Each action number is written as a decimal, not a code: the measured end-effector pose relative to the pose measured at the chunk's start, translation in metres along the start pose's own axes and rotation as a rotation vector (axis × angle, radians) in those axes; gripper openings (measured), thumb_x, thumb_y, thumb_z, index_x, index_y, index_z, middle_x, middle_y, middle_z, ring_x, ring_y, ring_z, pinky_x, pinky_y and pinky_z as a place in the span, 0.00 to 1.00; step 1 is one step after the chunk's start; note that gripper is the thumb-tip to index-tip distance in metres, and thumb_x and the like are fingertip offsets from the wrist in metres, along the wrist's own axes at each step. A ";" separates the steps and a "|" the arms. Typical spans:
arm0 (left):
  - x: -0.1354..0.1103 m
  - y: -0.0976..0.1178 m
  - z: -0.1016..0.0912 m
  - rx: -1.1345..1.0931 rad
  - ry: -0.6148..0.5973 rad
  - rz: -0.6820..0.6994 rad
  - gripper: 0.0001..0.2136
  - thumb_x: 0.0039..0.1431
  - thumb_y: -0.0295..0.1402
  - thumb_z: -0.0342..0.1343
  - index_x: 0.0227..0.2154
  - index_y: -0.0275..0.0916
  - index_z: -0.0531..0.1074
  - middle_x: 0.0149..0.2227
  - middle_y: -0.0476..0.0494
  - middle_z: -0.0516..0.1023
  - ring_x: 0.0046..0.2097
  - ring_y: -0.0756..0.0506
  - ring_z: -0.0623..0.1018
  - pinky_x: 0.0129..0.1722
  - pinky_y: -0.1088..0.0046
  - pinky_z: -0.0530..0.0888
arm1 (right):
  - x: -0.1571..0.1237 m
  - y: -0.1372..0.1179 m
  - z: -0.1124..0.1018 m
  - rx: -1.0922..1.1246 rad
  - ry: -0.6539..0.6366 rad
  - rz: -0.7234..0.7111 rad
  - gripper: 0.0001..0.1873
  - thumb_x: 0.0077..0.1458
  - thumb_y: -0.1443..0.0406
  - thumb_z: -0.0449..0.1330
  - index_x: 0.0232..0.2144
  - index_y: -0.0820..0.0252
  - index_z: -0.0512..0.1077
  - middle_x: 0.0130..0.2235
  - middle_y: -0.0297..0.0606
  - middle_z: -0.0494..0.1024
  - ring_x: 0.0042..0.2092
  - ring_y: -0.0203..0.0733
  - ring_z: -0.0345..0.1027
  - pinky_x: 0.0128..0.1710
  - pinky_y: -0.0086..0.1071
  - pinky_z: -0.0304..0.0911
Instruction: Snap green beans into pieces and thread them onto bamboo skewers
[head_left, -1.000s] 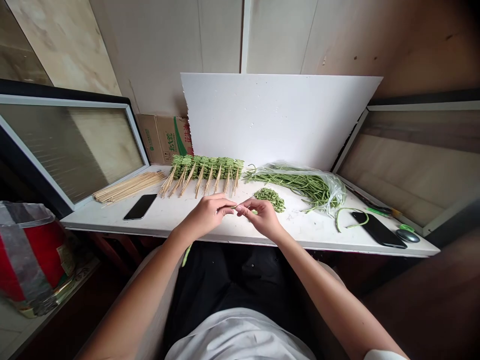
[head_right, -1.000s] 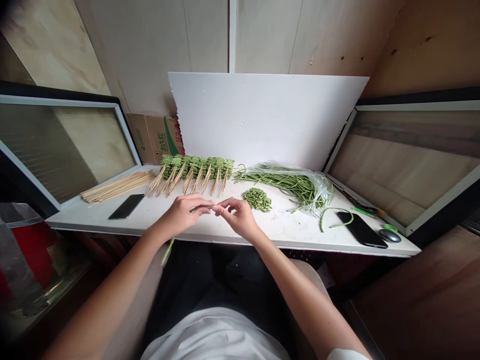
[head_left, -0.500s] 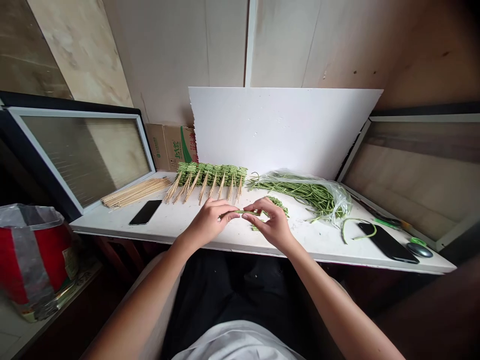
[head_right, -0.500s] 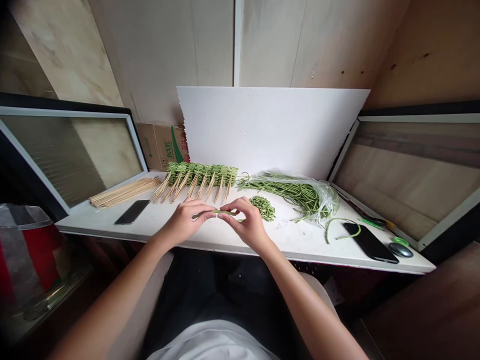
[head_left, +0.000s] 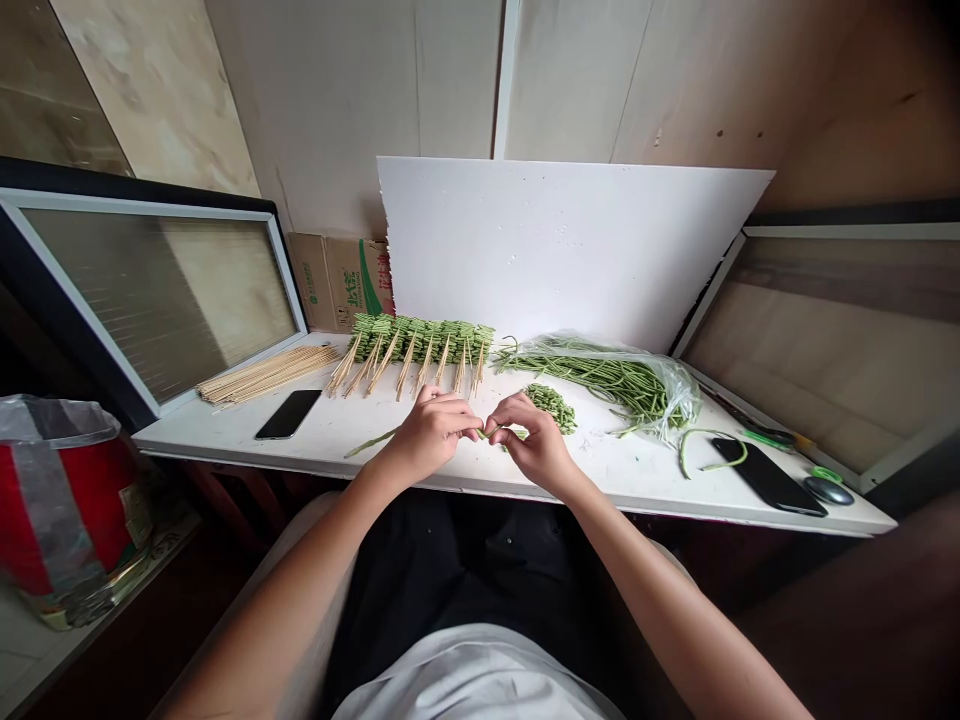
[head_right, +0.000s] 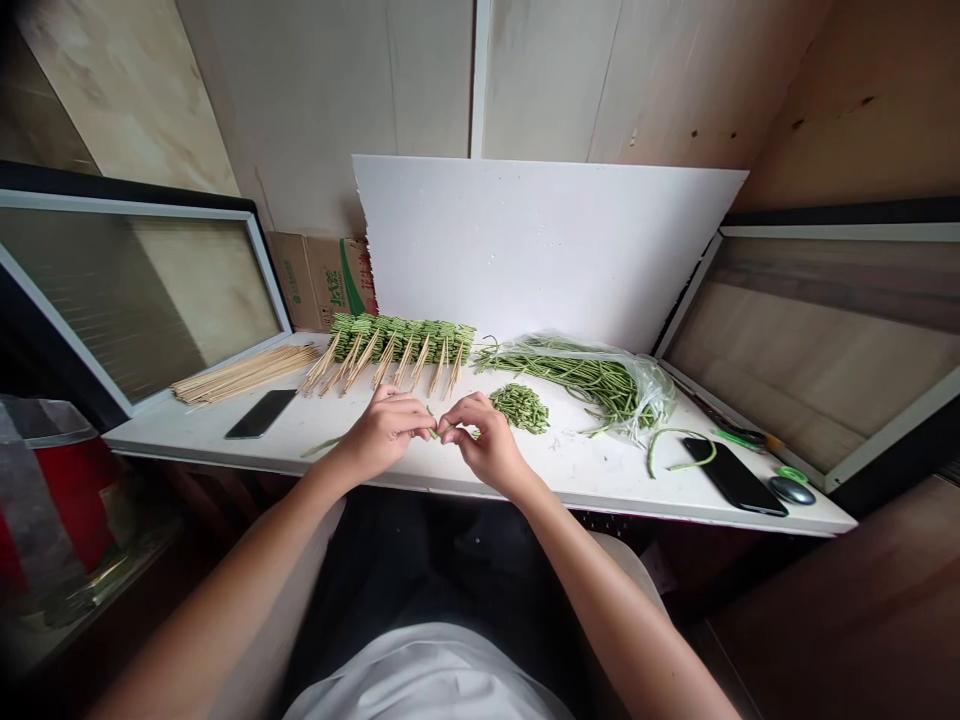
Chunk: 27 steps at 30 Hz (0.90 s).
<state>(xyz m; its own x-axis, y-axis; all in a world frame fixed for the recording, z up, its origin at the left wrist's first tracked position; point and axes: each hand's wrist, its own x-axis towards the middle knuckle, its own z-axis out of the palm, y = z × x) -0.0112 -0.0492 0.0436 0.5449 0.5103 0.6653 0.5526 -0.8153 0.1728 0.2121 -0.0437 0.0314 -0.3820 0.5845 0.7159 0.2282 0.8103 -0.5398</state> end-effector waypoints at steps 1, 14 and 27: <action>0.000 0.000 -0.001 -0.010 0.002 0.001 0.16 0.67 0.18 0.51 0.31 0.41 0.80 0.33 0.49 0.85 0.38 0.46 0.80 0.52 0.61 0.61 | 0.001 0.002 -0.003 0.026 -0.011 0.010 0.13 0.67 0.55 0.65 0.32 0.53 0.81 0.32 0.40 0.81 0.42 0.50 0.71 0.48 0.47 0.66; -0.006 -0.024 -0.018 0.045 0.029 -0.039 0.17 0.62 0.17 0.52 0.33 0.42 0.83 0.33 0.48 0.86 0.38 0.44 0.81 0.57 0.55 0.64 | 0.009 0.025 -0.044 0.102 0.043 0.077 0.21 0.53 0.42 0.72 0.29 0.52 0.84 0.32 0.41 0.81 0.41 0.51 0.74 0.46 0.49 0.71; -0.012 -0.046 -0.012 0.036 0.058 -0.169 0.29 0.58 0.11 0.43 0.51 0.39 0.82 0.40 0.42 0.77 0.42 0.45 0.79 0.43 0.69 0.76 | -0.017 0.118 -0.032 -0.380 -0.247 0.180 0.13 0.67 0.58 0.62 0.38 0.55 0.86 0.38 0.45 0.85 0.43 0.55 0.74 0.48 0.49 0.68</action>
<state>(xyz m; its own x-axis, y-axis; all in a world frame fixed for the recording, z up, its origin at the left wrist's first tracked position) -0.0501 -0.0212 0.0364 0.4061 0.6215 0.6700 0.6557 -0.7088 0.2601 0.2743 0.0435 -0.0301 -0.4966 0.7267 0.4746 0.6035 0.6821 -0.4129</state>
